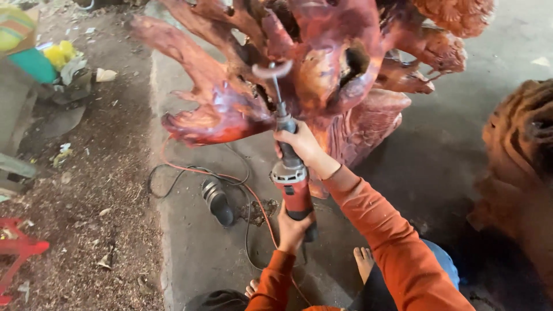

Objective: Polishing a large, intricate wooden root carving using a handheld angle grinder with a polishing disc.

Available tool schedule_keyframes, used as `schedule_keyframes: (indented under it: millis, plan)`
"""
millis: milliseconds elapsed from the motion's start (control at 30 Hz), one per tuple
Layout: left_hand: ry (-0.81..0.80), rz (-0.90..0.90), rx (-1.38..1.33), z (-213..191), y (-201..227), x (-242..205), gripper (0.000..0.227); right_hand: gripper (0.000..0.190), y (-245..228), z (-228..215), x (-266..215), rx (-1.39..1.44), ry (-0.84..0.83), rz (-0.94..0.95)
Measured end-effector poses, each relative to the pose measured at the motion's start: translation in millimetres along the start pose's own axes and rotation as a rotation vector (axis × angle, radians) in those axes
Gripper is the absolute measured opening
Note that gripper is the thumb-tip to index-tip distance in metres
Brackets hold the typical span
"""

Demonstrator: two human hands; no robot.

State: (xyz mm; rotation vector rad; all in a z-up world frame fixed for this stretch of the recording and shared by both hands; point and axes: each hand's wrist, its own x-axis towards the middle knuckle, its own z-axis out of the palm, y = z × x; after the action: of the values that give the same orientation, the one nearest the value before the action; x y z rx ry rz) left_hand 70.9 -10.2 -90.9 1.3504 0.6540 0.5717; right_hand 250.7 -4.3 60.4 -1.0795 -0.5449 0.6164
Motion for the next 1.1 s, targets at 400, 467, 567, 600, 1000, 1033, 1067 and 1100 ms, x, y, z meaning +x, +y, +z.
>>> schedule_keyframes:
  millis: [400, 467, 567, 600, 1000, 1033, 1067, 1100]
  plan:
    - [-0.036, -0.025, 0.063, -7, -3, 12, 0.049, 0.012, -2, 10, 9, -0.046, 0.008, 0.003]
    - [-0.036, -0.016, 0.048, -3, 5, 16, 0.048, 0.013, -10, 15, 15, -0.055, -0.004, -0.005]
    - [-0.025, 0.007, 0.042, 1, 21, 22, 0.048, 0.015, -23, 24, 24, -0.060, -0.010, -0.025]
    - [-0.013, 0.020, 0.052, 1, 26, 22, 0.048, 0.015, -26, 28, 25, -0.054, -0.002, -0.035]
    - [-0.102, 0.103, 0.112, 4, 54, 22, 0.060, 0.011, -59, 15, -5, -0.056, 0.021, -0.185]
    - [-0.105, 0.101, 0.108, 10, 58, 18, 0.060, 0.011, -69, 20, -10, -0.060, 0.024, -0.184]
    - [-0.093, 0.112, 0.086, 15, 62, 16, 0.060, 0.012, -79, 25, -13, -0.088, -0.001, -0.206]
    - [-0.081, 0.124, 0.064, 20, 66, 13, 0.060, 0.012, -89, 30, -17, -0.116, -0.026, -0.229]
